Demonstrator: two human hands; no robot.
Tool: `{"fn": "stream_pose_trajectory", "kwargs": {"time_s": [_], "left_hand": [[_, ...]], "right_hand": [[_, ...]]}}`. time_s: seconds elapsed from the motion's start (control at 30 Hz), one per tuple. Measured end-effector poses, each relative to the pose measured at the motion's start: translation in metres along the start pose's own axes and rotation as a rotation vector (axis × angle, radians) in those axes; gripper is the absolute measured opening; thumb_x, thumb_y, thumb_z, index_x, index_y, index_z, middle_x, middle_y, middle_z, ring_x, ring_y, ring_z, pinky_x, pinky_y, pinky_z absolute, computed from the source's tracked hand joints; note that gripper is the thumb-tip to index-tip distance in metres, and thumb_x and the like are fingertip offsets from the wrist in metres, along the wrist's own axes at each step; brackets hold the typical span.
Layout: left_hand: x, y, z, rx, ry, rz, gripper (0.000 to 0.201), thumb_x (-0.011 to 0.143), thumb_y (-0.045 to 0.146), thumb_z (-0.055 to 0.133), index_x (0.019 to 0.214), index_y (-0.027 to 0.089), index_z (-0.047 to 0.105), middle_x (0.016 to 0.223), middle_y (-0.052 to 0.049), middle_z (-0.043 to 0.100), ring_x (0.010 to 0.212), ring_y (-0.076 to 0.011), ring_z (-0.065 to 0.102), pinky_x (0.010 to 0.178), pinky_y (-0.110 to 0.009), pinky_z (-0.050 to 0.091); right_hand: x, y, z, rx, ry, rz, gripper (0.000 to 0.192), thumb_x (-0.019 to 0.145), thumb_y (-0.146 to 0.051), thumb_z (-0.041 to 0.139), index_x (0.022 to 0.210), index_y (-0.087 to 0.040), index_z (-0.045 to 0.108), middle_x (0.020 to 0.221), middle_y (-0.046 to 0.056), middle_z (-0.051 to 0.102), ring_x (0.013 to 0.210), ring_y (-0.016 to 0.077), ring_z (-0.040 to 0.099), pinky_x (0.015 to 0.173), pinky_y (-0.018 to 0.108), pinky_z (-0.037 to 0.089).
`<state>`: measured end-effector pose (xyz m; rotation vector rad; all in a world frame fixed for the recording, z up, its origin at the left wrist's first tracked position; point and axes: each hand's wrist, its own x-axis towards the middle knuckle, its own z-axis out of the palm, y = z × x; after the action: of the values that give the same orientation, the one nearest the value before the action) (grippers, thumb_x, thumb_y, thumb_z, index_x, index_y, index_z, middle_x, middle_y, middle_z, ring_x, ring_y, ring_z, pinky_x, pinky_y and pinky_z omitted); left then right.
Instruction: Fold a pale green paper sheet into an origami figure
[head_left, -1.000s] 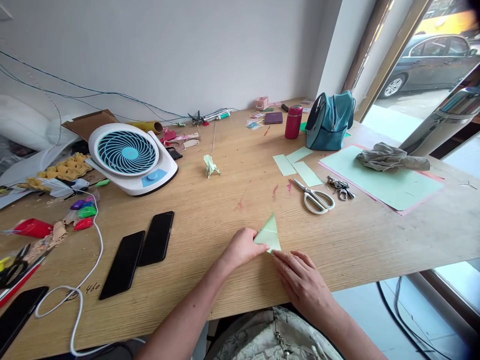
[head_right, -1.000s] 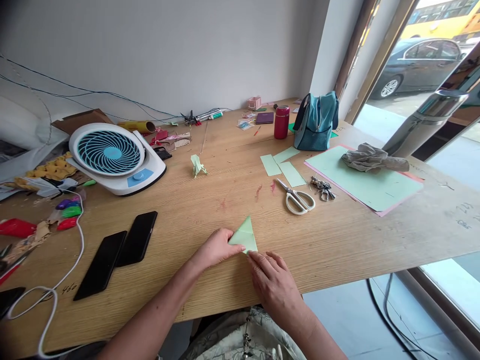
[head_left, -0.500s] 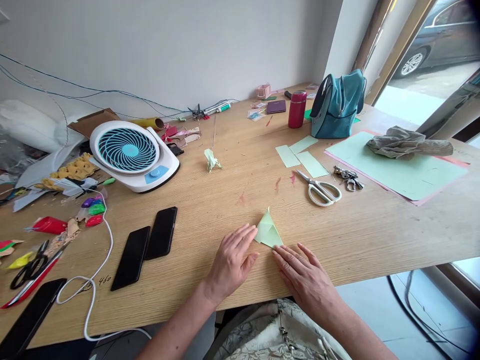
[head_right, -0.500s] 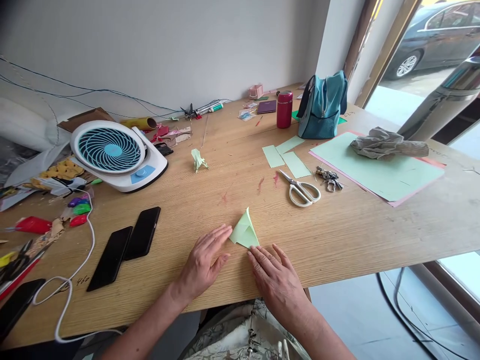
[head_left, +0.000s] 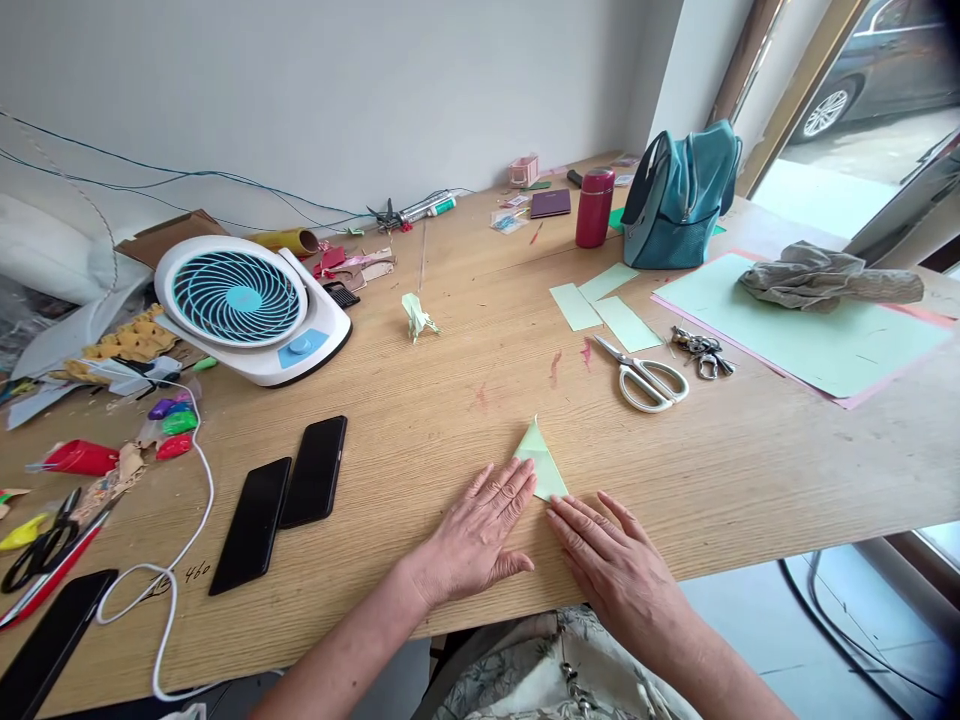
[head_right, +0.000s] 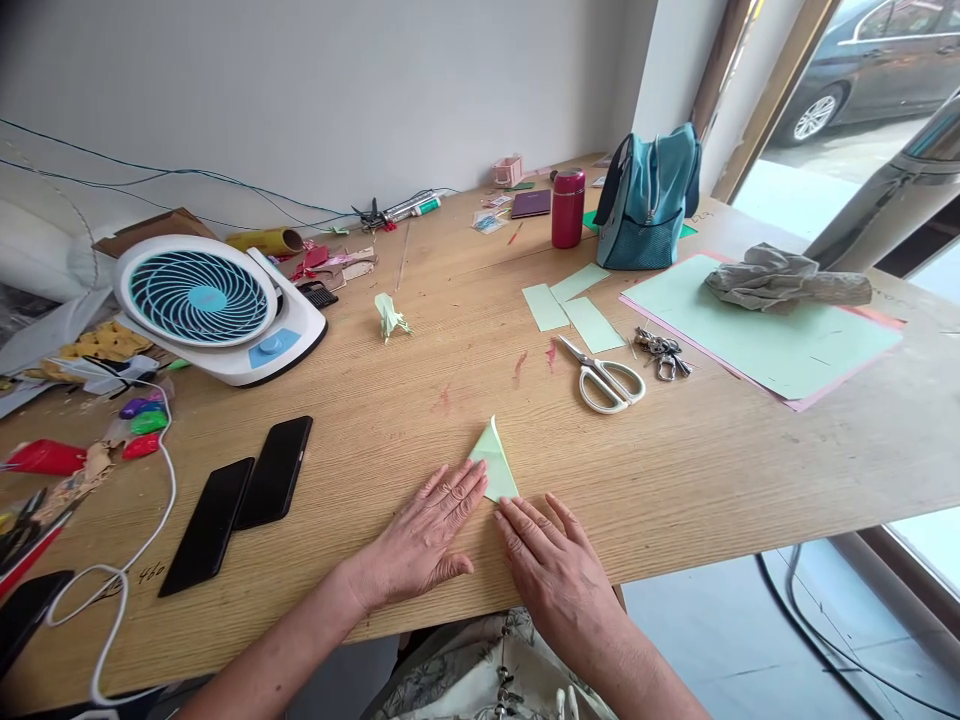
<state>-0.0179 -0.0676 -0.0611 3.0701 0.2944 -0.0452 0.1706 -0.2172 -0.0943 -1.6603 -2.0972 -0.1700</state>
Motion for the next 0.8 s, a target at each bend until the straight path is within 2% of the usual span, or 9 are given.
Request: {"fn": "stream_pose_trajectory", "kwargs": {"time_s": [0.2, 0.57, 0.8], "left_hand": [[0.005, -0.008, -0.003, -0.024, -0.033, 0.033, 0.094, 0.090, 0.073, 0.020, 0.156, 0.010, -0.002, 0.162, -0.016, 0.009, 0.152, -0.0286, 0.004, 0.121, -0.052, 0.006], [0.023, -0.020, -0.004, -0.068, -0.009, 0.088, 0.094, 0.089, 0.072, 0.025, 0.157, 0.014, -0.003, 0.162, -0.016, 0.015, 0.151, -0.0283, 0.009, 0.121, -0.053, 0.004], [0.029, -0.021, -0.006, -0.056, -0.052, 0.077, 0.094, 0.089, 0.073, 0.022, 0.157, 0.012, 0.000, 0.162, -0.016, 0.012, 0.151, -0.0284, 0.007, 0.121, -0.052, 0.003]], "right_hand": [[0.000, 0.000, -0.001, 0.006, -0.019, -0.006, 0.039, 0.100, -0.018, 0.043, 0.137, -0.013, 0.052, 0.143, 0.009, 0.055, 0.133, 0.0217, 0.049, 0.119, 0.047, 0.022], [0.001, -0.001, -0.001, 0.020, -0.010, 0.009, 0.039, 0.098, -0.016, 0.044, 0.136, -0.014, 0.054, 0.141, 0.009, 0.057, 0.133, 0.0206, 0.049, 0.119, 0.047, 0.025], [-0.001, 0.001, -0.001, 0.033, -0.040, -0.006, 0.040, 0.100, -0.017, 0.040, 0.138, -0.012, 0.052, 0.146, 0.010, 0.052, 0.136, 0.0210, 0.046, 0.121, 0.047, 0.019]]}}
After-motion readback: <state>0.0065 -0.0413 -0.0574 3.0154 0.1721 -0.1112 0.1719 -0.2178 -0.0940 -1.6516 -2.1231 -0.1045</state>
